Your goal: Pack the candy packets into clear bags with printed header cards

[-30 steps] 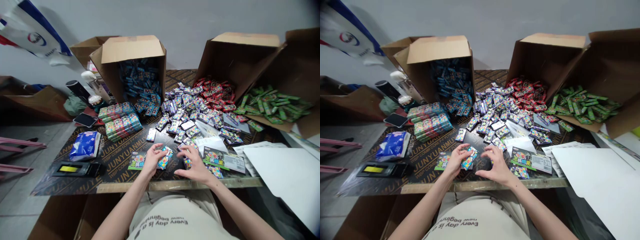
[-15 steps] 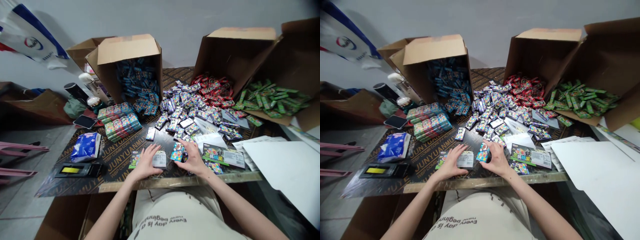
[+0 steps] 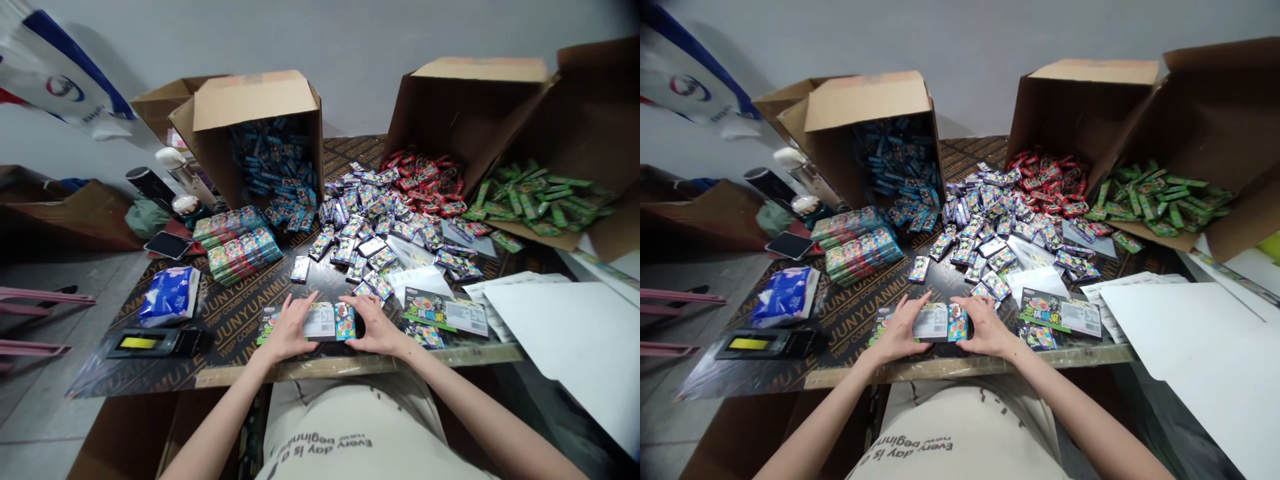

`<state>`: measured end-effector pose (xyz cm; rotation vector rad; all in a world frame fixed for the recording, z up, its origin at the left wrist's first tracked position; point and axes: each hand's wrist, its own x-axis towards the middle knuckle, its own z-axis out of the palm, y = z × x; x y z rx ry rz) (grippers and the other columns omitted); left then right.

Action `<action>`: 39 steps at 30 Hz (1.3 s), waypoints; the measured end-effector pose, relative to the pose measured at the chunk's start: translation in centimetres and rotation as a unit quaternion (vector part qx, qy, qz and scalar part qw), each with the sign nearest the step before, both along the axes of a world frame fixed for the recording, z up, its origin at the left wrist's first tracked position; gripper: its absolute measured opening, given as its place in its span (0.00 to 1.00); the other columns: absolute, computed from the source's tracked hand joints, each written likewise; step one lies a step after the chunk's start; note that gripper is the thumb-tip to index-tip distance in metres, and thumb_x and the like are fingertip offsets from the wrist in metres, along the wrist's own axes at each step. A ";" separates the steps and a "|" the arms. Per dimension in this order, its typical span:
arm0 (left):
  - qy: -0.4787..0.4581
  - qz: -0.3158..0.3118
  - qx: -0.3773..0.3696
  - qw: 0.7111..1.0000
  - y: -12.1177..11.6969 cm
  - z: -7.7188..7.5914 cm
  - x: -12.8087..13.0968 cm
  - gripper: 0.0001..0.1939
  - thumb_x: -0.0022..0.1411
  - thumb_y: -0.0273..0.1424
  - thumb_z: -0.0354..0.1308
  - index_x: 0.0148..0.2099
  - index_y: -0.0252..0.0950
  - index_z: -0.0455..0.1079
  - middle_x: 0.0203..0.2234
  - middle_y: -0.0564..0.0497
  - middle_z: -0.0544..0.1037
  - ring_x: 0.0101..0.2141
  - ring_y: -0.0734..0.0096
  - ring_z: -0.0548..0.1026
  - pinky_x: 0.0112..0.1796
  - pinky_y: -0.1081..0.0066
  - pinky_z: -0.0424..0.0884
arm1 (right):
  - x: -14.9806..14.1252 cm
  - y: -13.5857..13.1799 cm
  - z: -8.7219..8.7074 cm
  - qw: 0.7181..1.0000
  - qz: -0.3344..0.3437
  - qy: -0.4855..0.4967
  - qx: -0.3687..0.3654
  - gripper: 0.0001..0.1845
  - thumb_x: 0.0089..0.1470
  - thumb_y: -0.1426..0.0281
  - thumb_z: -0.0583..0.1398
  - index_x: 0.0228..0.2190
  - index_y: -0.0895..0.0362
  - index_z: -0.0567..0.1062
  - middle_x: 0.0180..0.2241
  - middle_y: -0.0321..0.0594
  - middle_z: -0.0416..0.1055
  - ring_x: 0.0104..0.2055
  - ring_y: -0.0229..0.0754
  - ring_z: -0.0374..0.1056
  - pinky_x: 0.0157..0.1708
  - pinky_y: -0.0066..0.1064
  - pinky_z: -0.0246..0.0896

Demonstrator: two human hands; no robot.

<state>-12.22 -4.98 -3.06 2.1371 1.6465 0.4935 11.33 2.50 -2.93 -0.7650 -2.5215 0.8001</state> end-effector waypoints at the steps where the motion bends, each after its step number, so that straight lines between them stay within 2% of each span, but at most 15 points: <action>1: -0.001 -0.007 -0.001 1.000 0.0 0.1 0.1 0.51 0.42 0.33 0.61 0.65 0.40 0.38 0.51 0.45 0.66 0.51 0.58 0.64 0.58 0.51 0.40 | 0.1 0.2 0.1 1.000 0.017 0.003 -0.006 0.44 0.36 0.66 0.65 0.55 0.55 0.56 0.49 0.45 0.65 0.49 0.50 0.60 0.51 0.44 0.45; 5: -0.019 -0.010 0.007 1.000 -0.1 0.4 0.4 0.51 0.42 0.35 0.62 0.64 0.39 0.39 0.51 0.45 0.65 0.50 0.57 0.64 0.58 0.51 0.41 | 0.1 0.8 -0.2 0.998 0.036 0.036 -0.024 0.48 0.36 0.58 0.67 0.56 0.54 0.53 0.52 0.46 0.62 0.52 0.49 0.58 0.51 0.41 0.48; 7: -0.031 0.016 0.018 0.999 0.0 0.6 0.2 0.51 0.42 0.36 0.62 0.64 0.39 0.39 0.52 0.44 0.65 0.51 0.56 0.64 0.57 0.50 0.43 | -0.1 0.5 -0.5 0.997 -0.028 0.075 -0.002 0.49 0.37 0.55 0.66 0.57 0.54 0.52 0.52 0.47 0.62 0.53 0.50 0.58 0.52 0.41 0.48; 10: -0.041 0.060 0.036 0.997 0.2 0.9 0.1 0.50 0.43 0.37 0.62 0.64 0.38 0.40 0.51 0.43 0.65 0.52 0.55 0.63 0.57 0.49 0.45 | -0.7 -0.8 -0.8 0.986 -0.124 0.110 0.033 0.43 0.43 0.57 0.63 0.56 0.53 0.52 0.45 0.45 0.69 0.51 0.50 0.60 0.53 0.45 0.44; 11: -0.043 0.063 0.040 0.996 0.2 1.0 0.1 0.50 0.43 0.37 0.62 0.64 0.38 0.40 0.51 0.43 0.66 0.52 0.55 0.63 0.57 0.50 0.45 | -0.9 -1.3 -0.7 0.987 -0.116 0.103 0.034 0.40 0.46 0.59 0.62 0.56 0.53 0.52 0.44 0.44 0.70 0.51 0.49 0.60 0.53 0.46 0.43; 14: -0.044 0.050 0.034 0.997 0.3 0.7 0.4 0.50 0.42 0.36 0.62 0.64 0.38 0.41 0.50 0.44 0.66 0.51 0.55 0.64 0.57 0.50 0.45 | -1.2 -2.2 -0.2 0.998 -0.006 0.053 0.027 0.33 0.52 0.63 0.57 0.57 0.52 0.52 0.47 0.44 0.68 0.52 0.48 0.60 0.55 0.46 0.39; 15: -0.043 0.050 0.032 0.997 0.3 0.6 0.5 0.50 0.42 0.36 0.62 0.64 0.38 0.40 0.50 0.44 0.66 0.51 0.55 0.64 0.57 0.50 0.45 | -1.2 -2.1 -0.1 0.999 0.006 0.047 0.027 0.32 0.53 0.64 0.56 0.57 0.51 0.52 0.48 0.43 0.68 0.52 0.47 0.60 0.55 0.46 0.39; 17: -0.038 0.062 0.030 0.997 0.2 0.1 0.5 0.50 0.42 0.36 0.62 0.64 0.39 0.39 0.51 0.43 0.66 0.51 0.54 0.64 0.56 0.50 0.45 | -0.7 -1.1 -0.1 0.995 -0.063 0.064 0.034 0.30 0.54 0.64 0.54 0.57 0.51 0.52 0.46 0.42 0.69 0.51 0.46 0.60 0.54 0.45 0.40; 20: -0.015 0.080 0.034 0.996 0.3 -0.8 0.3 0.50 0.43 0.36 0.61 0.64 0.38 0.40 0.52 0.43 0.65 0.52 0.55 0.63 0.56 0.51 0.46 | 0.6 1.9 -0.7 0.961 -0.259 0.071 0.064 0.30 0.53 0.62 0.55 0.56 0.53 0.54 0.46 0.43 0.67 0.51 0.48 0.59 0.51 0.43 0.45; 22: 0.005 0.074 0.031 0.997 0.4 -1.4 0.2 0.48 0.43 0.36 0.61 0.64 0.38 0.42 0.51 0.43 0.65 0.52 0.55 0.63 0.56 0.51 0.46 | 1.4 4.4 -1.4 0.945 -0.314 0.025 0.085 0.32 0.50 0.58 0.57 0.55 0.54 0.57 0.49 0.47 0.63 0.52 0.51 0.56 0.50 0.43 0.47; 26: 0.044 0.051 0.018 0.998 0.7 -2.3 0.6 0.41 0.44 0.38 0.61 0.61 0.39 0.52 0.50 0.44 0.66 0.51 0.54 0.63 0.55 0.50 0.46 | 2.0 8.1 -1.8 0.942 -0.298 -0.129 0.087 0.28 0.49 0.57 0.57 0.50 0.55 0.64 0.49 0.49 0.63 0.52 0.54 0.57 0.46 0.44 0.48; 30: 0.054 0.059 0.030 0.996 0.6 -2.9 0.9 0.39 0.46 0.39 0.60 0.60 0.39 0.54 0.50 0.43 0.66 0.51 0.53 0.62 0.55 0.50 0.47 | 1.9 9.0 -0.9 0.928 -0.283 -0.234 0.068 0.28 0.45 0.62 0.59 0.49 0.55 0.64 0.35 0.47 0.71 0.42 0.54 0.64 0.42 0.44 0.49; 32: 0.053 0.059 0.026 0.996 0.5 -3.0 0.8 0.39 0.45 0.39 0.61 0.60 0.39 0.54 0.50 0.43 0.66 0.51 0.54 0.62 0.55 0.50 0.47 | 1.9 8.6 -0.6 0.931 -0.267 -0.240 0.059 0.32 0.42 0.64 0.62 0.50 0.54 0.63 0.32 0.44 0.72 0.40 0.52 0.65 0.40 0.42 0.50; 36: 0.050 0.073 0.016 0.996 0.8 -2.5 0.7 0.40 0.42 0.39 0.63 0.58 0.38 0.58 0.48 0.42 0.67 0.50 0.52 0.63 0.55 0.47 0.46 | 2.2 7.7 -0.4 0.938 -0.243 -0.242 0.047 0.37 0.38 0.68 0.63 0.52 0.53 0.61 0.35 0.44 0.72 0.39 0.51 0.67 0.39 0.38 0.53; 39: -0.007 0.116 0.034 0.993 1.3 -1.1 1.7 0.38 0.41 0.40 0.65 0.56 0.38 0.61 0.51 0.41 0.66 0.52 0.50 0.61 0.55 0.45 0.43 | 2.1 7.0 0.3 0.953 -0.264 -0.144 -0.017 0.36 0.40 0.70 0.60 0.53 0.54 0.60 0.33 0.42 0.71 0.35 0.47 0.68 0.37 0.37 0.56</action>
